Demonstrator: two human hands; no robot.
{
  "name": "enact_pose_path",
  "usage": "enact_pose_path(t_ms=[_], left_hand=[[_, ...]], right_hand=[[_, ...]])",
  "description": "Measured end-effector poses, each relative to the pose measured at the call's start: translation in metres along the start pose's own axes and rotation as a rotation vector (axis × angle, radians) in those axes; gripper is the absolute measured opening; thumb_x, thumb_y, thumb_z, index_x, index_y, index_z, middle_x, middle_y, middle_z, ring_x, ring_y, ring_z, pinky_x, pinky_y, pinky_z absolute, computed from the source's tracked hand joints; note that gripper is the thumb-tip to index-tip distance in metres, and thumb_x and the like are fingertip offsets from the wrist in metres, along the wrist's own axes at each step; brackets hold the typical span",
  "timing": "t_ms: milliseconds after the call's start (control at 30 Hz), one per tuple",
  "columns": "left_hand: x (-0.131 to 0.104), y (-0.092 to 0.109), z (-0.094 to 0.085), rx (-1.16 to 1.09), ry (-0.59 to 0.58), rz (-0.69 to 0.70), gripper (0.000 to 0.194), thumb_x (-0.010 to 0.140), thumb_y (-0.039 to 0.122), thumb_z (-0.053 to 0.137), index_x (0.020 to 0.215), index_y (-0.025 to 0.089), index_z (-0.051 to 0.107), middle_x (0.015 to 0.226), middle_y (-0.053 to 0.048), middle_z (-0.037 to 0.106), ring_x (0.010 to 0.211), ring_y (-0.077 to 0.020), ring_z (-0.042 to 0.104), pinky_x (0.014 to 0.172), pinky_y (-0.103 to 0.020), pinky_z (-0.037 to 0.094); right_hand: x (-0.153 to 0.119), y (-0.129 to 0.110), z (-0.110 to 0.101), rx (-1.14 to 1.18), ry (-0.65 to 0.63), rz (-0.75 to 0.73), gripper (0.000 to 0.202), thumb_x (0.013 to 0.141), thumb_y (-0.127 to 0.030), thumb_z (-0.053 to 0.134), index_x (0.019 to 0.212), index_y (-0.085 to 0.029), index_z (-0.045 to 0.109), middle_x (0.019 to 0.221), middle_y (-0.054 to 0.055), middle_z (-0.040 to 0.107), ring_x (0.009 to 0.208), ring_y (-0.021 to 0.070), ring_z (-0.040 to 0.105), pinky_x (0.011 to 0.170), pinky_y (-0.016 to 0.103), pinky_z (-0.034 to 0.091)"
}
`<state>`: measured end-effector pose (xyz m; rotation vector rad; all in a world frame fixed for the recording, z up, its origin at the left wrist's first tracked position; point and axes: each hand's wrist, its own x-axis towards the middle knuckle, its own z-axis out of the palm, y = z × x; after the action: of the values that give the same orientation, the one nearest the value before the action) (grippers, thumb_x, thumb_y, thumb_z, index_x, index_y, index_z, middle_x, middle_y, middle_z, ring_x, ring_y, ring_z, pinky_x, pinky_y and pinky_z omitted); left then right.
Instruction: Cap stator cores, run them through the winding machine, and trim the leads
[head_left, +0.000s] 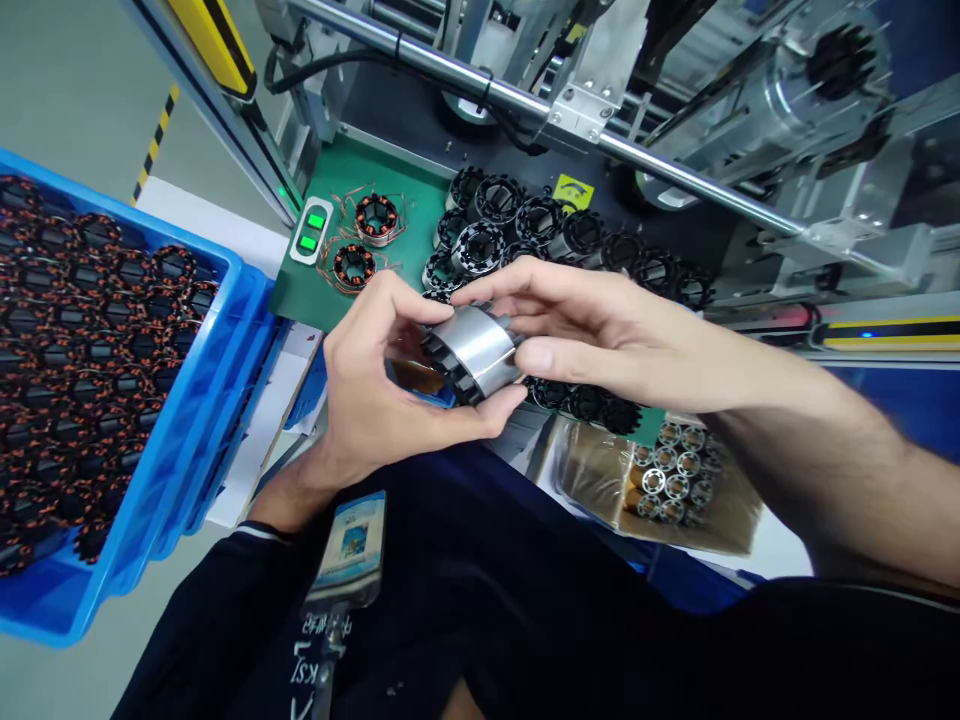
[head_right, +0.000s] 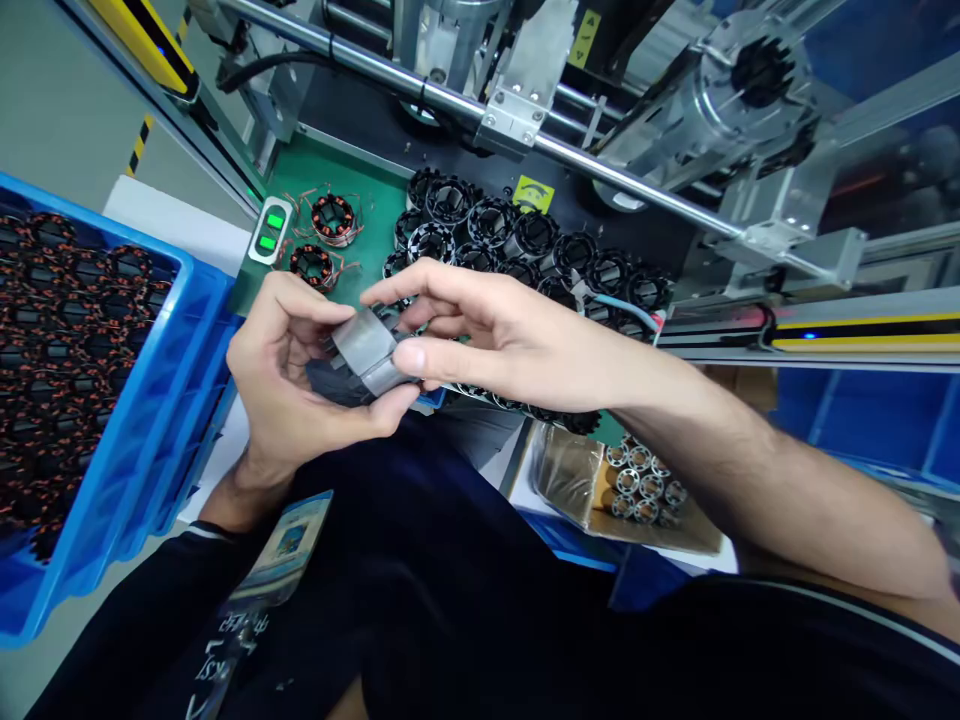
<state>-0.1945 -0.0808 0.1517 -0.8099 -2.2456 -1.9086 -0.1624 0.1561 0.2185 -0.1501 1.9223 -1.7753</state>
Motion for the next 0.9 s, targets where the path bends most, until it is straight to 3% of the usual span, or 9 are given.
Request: enact_pose_path(t_ms=[133, 267, 367, 433, 500, 600, 700, 767, 900], left_hand=[[-0.002, -0.002, 0.000, -0.007, 0.033, 0.067, 0.056, 0.083, 0.050, 0.107, 0.121, 0.031, 0.070, 0.108, -0.001, 0.070, 0.091, -0.0215, 0.076, 0.067, -0.040, 0.064], [-0.008, -0.025, -0.018, -0.033, -0.035, -0.045, 0.086, 0.075, 0.051, 0.115, 0.145, 0.032, 0.069, 0.140, -0.007, 0.079, 0.099, -0.0262, 0.089, 0.082, -0.042, 0.076], [-0.017, -0.075, -0.040, 0.092, 0.078, -0.118, 0.059, 0.089, 0.051, 0.102, 0.133, 0.026, 0.072, 0.126, -0.007, 0.084, 0.098, -0.0256, 0.090, 0.091, -0.041, 0.073], [-0.022, -0.119, -0.050, 0.270, 0.263, -0.208, 0.033, 0.107, 0.051, 0.079, 0.122, 0.022, 0.072, 0.110, -0.006, 0.083, 0.096, -0.0235, 0.086, 0.090, -0.039, 0.069], [-0.024, -0.161, -0.054, 0.407, 0.370, -0.260, 0.029, 0.117, 0.044, 0.054, 0.116, 0.021, 0.070, 0.107, -0.011, 0.081, 0.099, -0.0266, 0.082, 0.091, -0.042, 0.065], [-0.025, -0.205, -0.049, 0.508, 0.411, -0.242, 0.023, 0.108, 0.033, 0.052, 0.100, 0.023, 0.070, 0.103, -0.017, 0.080, 0.104, -0.0341, 0.073, 0.105, -0.054, 0.055], [-0.026, -0.225, -0.041, 0.568, 0.393, -0.200, 0.019, 0.095, 0.030, 0.055, 0.085, 0.026, 0.070, 0.091, -0.015, 0.079, 0.100, -0.0363, 0.067, 0.114, -0.059, 0.045], [-0.028, -0.232, -0.039, 0.590, 0.382, -0.173, 0.021, 0.091, 0.029, 0.054, 0.081, 0.027, 0.072, 0.087, -0.015, 0.079, 0.098, -0.0367, 0.066, 0.110, -0.058, 0.043], [-0.036, -0.240, -0.042, 0.619, 0.354, -0.121, 0.022, 0.088, 0.029, 0.055, 0.080, 0.027, 0.075, 0.087, -0.015, 0.081, 0.097, -0.0364, 0.067, 0.102, -0.055, 0.042]], right_hand=[[0.002, -0.005, 0.002, -0.035, 0.060, 0.010, 0.058, 0.103, -0.058, 0.094, 0.148, -0.028, 0.073, 0.129, 0.006, 0.082, 0.116, 0.0229, 0.083, 0.090, 0.032, 0.072], [0.019, -0.031, -0.038, -0.328, 0.294, -0.070, 0.064, 0.093, -0.070, 0.097, 0.139, -0.033, 0.074, 0.127, 0.005, 0.083, 0.118, 0.0279, 0.081, 0.101, 0.043, 0.072], [0.046, -0.061, -0.088, -0.664, 0.564, -0.138, 0.065, 0.088, -0.068, 0.100, 0.137, -0.036, 0.072, 0.135, 0.006, 0.083, 0.122, 0.0306, 0.079, 0.107, 0.050, 0.070], [0.071, -0.075, -0.121, -0.873, 0.687, -0.157, 0.067, 0.088, -0.064, 0.100, 0.140, -0.033, 0.070, 0.143, 0.005, 0.083, 0.119, 0.0263, 0.076, 0.106, 0.046, 0.068], [0.098, -0.081, -0.151, -0.993, 0.739, -0.150, 0.071, 0.088, -0.065, 0.098, 0.143, -0.031, 0.069, 0.149, 0.002, 0.083, 0.112, 0.0199, 0.070, 0.103, 0.041, 0.064], [0.136, -0.076, -0.185, -1.027, 0.763, -0.112, 0.082, 0.083, -0.081, 0.096, 0.143, -0.032, 0.070, 0.145, -0.003, 0.086, 0.110, 0.0182, 0.061, 0.104, 0.041, 0.058], [0.160, -0.072, -0.206, -1.058, 0.700, -0.097, 0.087, 0.069, -0.090, 0.099, 0.135, -0.039, 0.076, 0.130, -0.006, 0.090, 0.120, 0.0241, 0.064, 0.111, 0.048, 0.056], [0.166, -0.075, -0.214, -1.119, 0.639, -0.054, 0.084, 0.070, -0.081, 0.104, 0.136, -0.036, 0.081, 0.123, -0.004, 0.090, 0.118, 0.0236, 0.067, 0.113, 0.048, 0.055], [0.173, -0.091, -0.224, -1.238, 0.550, 0.073, 0.066, 0.088, -0.047, 0.105, 0.146, -0.024, 0.084, 0.117, -0.002, 0.088, 0.103, 0.0119, 0.066, 0.107, 0.035, 0.051]])
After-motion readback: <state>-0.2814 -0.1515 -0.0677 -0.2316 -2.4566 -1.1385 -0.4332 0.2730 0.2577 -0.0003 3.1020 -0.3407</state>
